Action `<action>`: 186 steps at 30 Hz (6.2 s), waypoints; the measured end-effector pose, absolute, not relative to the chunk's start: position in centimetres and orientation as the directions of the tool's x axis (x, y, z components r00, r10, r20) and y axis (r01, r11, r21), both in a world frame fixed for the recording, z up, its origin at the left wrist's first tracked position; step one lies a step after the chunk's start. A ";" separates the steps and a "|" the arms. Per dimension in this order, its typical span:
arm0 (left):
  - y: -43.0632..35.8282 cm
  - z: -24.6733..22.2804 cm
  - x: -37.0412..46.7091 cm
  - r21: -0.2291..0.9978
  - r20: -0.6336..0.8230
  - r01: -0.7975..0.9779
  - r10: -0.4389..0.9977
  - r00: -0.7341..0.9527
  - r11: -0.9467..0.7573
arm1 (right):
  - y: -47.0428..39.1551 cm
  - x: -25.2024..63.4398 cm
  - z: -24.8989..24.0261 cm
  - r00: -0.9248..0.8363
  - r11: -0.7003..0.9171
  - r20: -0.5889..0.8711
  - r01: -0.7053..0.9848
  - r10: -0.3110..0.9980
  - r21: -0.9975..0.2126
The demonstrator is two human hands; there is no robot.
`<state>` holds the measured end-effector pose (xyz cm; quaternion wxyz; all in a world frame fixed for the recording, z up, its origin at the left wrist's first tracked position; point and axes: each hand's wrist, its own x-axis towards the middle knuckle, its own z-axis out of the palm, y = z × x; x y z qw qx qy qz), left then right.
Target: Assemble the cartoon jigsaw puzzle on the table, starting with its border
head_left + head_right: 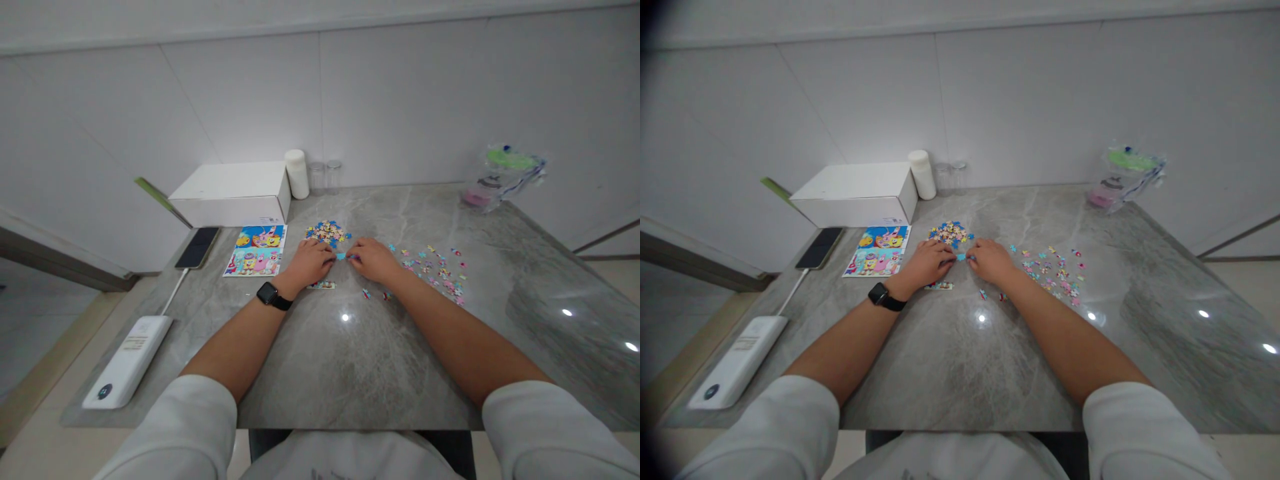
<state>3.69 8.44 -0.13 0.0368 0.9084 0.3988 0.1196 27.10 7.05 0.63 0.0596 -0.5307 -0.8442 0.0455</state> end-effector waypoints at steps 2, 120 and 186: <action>8.5 -0.3 3.7 0.176 0.189 0.704 0.726 0.661 -0.688 | 7.1 27.2 0.6 -0.428 0.431 0.049 0.892 0.902 -0.137; 7.8 6.2 0.9 0.120 0.423 0.844 0.796 0.433 -0.523 | 6.6 34.3 1.8 -0.306 0.264 -0.107 0.918 0.946 -0.297; 7.7 3.1 2.2 0.043 0.018 0.871 0.872 0.489 -0.489 | 10.3 22.9 -1.3 -0.535 0.567 0.187 0.781 0.824 -0.262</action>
